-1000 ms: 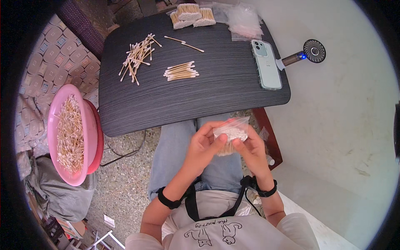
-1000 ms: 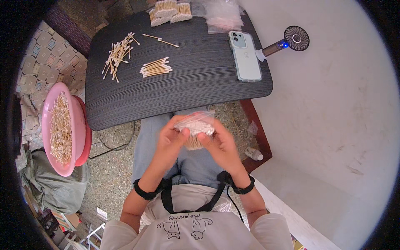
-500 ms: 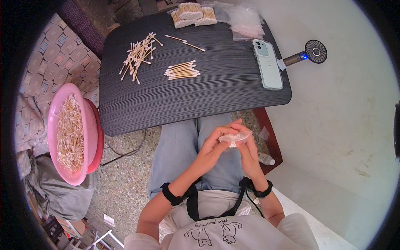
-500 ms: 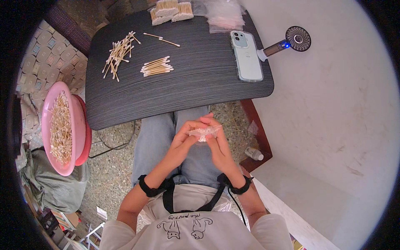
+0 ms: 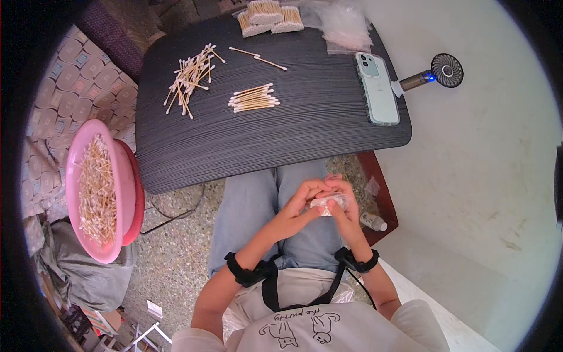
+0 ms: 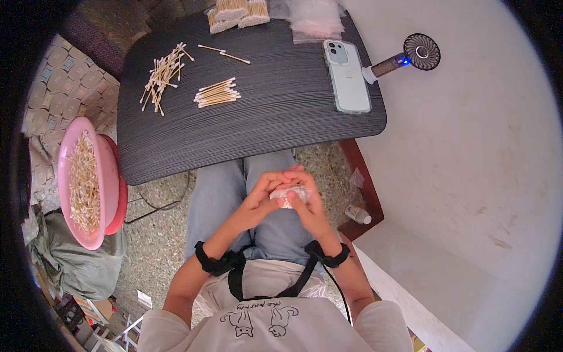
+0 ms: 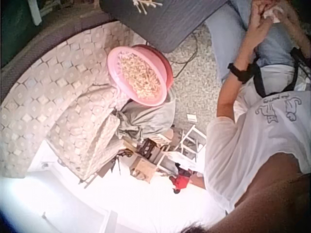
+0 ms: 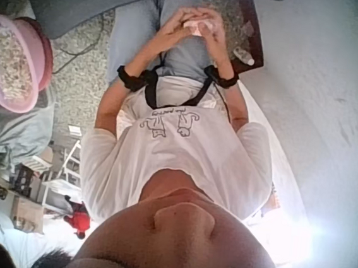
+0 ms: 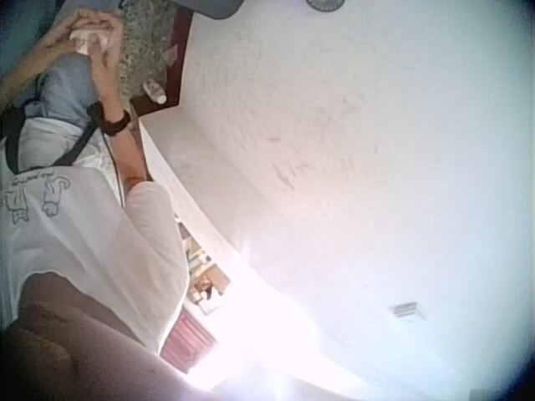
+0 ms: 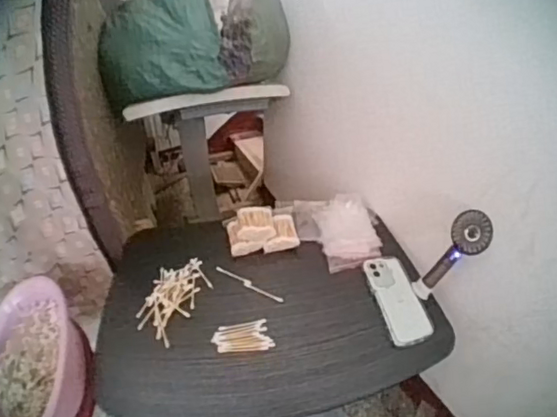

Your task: Packing cotton swabs into small plastic bags.

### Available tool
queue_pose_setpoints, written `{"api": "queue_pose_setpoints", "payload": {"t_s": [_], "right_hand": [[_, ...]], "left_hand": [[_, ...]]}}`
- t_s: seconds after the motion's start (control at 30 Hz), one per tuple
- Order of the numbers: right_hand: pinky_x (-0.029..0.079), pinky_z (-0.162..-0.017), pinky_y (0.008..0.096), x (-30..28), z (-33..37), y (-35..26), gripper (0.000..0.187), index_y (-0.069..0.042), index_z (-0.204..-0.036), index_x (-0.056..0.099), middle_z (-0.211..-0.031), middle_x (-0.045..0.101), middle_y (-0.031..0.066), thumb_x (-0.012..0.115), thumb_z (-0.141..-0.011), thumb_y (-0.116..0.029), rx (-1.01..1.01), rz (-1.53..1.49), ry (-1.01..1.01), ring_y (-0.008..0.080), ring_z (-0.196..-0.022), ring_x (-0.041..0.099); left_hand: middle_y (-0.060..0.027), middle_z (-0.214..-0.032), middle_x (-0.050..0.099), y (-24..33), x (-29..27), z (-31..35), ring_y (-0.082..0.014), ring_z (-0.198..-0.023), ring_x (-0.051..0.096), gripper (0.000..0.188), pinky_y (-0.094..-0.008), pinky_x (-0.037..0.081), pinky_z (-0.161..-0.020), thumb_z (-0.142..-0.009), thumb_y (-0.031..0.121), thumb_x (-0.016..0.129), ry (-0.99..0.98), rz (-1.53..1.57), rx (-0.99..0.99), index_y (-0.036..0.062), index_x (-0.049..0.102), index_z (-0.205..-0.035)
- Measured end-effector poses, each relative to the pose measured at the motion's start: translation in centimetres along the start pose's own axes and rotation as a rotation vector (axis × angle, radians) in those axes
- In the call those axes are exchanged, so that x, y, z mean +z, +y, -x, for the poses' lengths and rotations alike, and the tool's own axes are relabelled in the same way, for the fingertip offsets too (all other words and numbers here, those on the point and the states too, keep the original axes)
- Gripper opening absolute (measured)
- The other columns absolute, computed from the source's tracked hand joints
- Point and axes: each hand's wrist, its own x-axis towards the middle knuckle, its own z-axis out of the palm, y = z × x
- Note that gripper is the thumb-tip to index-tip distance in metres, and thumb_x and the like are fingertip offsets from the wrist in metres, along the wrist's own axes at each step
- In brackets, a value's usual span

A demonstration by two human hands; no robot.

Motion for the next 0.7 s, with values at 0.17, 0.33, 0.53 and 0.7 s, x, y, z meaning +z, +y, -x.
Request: {"api": "queue_pose_setpoints", "payload": {"t_s": [0.17, 0.33, 0.53, 0.7], "right_hand": [[0.034, -0.101, 0.0322, 0.4, 0.0, 0.0, 0.039, -0.006, -0.130, 0.035, -0.123, 0.043, 0.0082, 0.050, -0.095, -0.012, 0.015, -0.193, -0.088, 0.0187, -0.116, 0.044], [0.032, -0.101, 0.0307, 0.9, -0.2, -0.2, 0.037, -0.006, -0.129, 0.035, -0.125, 0.040, 0.0068, 0.048, -0.096, -0.017, 0.095, -0.235, 0.017, 0.0165, -0.115, 0.043], [0.032, -0.099, 0.0289, 0.4, -0.2, 0.5, 0.033, -0.007, -0.125, 0.038, -0.121, 0.043, 0.0052, 0.049, -0.097, -0.018, 0.085, -0.251, 0.006, 0.0134, -0.115, 0.042], [0.039, -0.090, 0.0270, 1.1, -0.4, -0.6, 0.026, -0.007, -0.116, 0.046, -0.109, 0.053, 0.0035, 0.055, -0.094, -0.016, 0.102, -0.170, 0.105, 0.0118, -0.104, 0.050]], "left_hand": [[-0.0187, -0.146, 0.032, 0.4, 0.4, -0.6, -0.0250, -0.136, 0.032, 0.033, -0.0358, 0.025, -0.110, -0.096, 0.009, 0.048, -0.023, -0.079, 0.126, 0.0051, 0.037, -0.126], [-0.0192, -0.145, 0.034, 0.1, 1.2, -0.1, -0.0259, -0.135, 0.034, 0.036, -0.0358, 0.026, -0.110, -0.097, 0.010, 0.047, 0.122, -0.061, 0.023, 0.0041, 0.036, -0.130], [-0.0168, -0.143, 0.039, 0.5, 0.0, -0.4, -0.0275, -0.134, 0.036, 0.039, -0.0380, 0.026, -0.110, -0.100, 0.016, 0.039, -0.023, -0.378, 0.084, 0.0013, 0.037, -0.137], [-0.0192, -0.142, 0.040, 0.6, 0.3, -0.5, -0.0310, -0.134, 0.036, 0.038, -0.0403, 0.026, -0.110, -0.100, 0.020, 0.038, -0.007, -0.396, 0.120, -0.0006, 0.044, -0.131]]}}
